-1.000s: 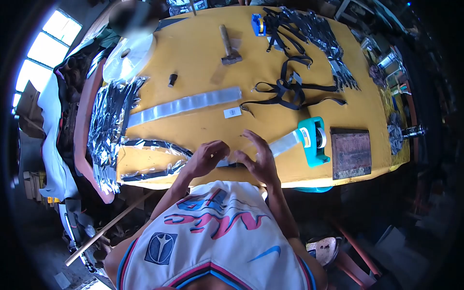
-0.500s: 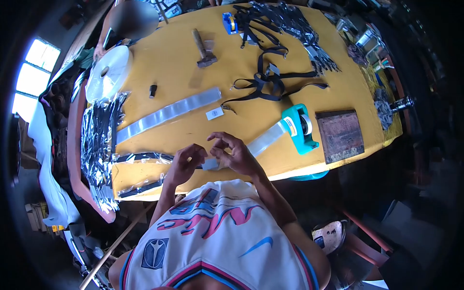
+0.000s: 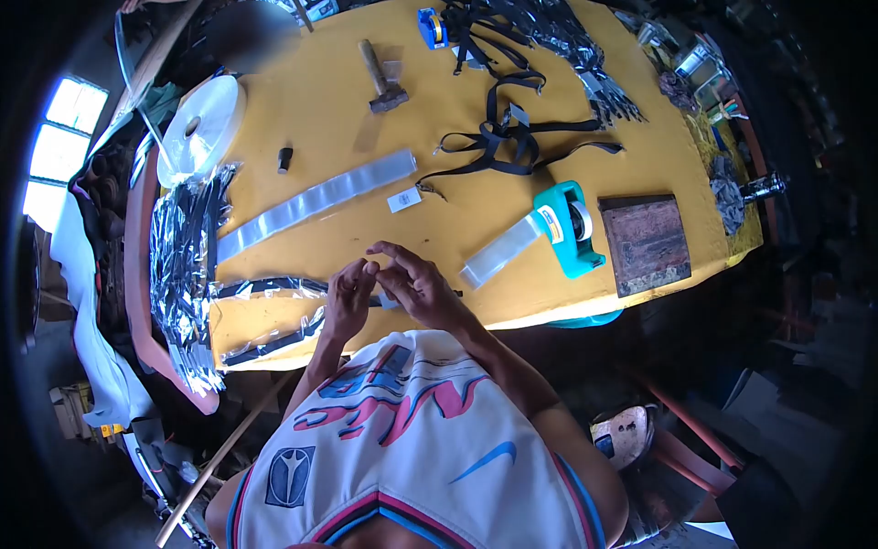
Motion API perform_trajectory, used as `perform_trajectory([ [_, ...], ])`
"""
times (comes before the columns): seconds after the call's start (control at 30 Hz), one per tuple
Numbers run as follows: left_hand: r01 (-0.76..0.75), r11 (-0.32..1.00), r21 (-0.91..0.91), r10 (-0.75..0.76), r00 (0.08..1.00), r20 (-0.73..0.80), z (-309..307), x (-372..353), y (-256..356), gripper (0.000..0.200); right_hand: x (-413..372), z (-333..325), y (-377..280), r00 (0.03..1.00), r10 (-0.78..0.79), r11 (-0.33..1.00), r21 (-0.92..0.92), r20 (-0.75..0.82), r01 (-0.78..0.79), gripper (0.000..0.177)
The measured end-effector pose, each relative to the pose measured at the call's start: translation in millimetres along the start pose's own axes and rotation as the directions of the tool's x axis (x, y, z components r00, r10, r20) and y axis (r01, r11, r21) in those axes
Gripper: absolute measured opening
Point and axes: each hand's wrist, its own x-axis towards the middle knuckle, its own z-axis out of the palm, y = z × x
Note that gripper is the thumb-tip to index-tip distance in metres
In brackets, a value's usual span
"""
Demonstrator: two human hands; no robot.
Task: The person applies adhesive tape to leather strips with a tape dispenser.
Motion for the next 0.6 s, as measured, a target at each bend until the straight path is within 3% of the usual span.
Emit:
perform_trajectory([
  [0.07, 0.061, 0.998, -0.018, -0.061, 0.998, 0.001, -0.1, -2.9, -2.0, 0.038, 1.1, 1.9, 2.0, 0.995, 0.092, 0.993, 0.071, -0.036, -0.089, 0.042],
  [0.13, 0.297, 0.905, -0.305, -0.279, 0.955, 0.100, -0.3, -7.3, -2.7, 0.043, 3.8, 2.4, -3.4, 0.991, 0.127, 0.989, 0.077, -0.044, -0.123, 0.043],
  [0.17, 0.304, 0.902, -0.308, -0.288, 0.953, 0.097, 1.0, -7.7, -2.2, 0.043, 4.9, 2.6, -5.8, 0.986, 0.160, 0.984, 0.082, -0.055, -0.155, 0.045],
  [0.23, 0.225, 0.871, -0.437, -0.216, 0.974, 0.072, 2.9, -5.4, 2.6, 0.043, 5.3, 0.6, -5.6, 0.982, 0.183, 0.980, 0.093, -0.042, -0.179, 0.047],
  [0.37, 0.163, 0.886, -0.435, -0.129, 0.986, 0.106, -6.0, -9.0, 8.8, 0.023, 6.9, -5.4, -9.2, 0.983, 0.178, 0.982, 0.066, -0.035, -0.175, 0.049],
  [0.43, 0.104, 0.872, -0.478, -0.085, 0.994, 0.062, -9.4, -9.2, 5.2, 0.012, 5.4, -7.0, -4.4, 0.997, 0.076, 0.997, -0.022, 0.016, -0.076, 0.053],
  [0.6, 0.108, 0.950, -0.292, -0.098, 0.994, 0.048, -14.0, -8.7, 6.7, 0.005, 4.1, -8.1, -14.5, 0.994, 0.111, 0.988, -0.111, 0.010, -0.109, 0.060],
])
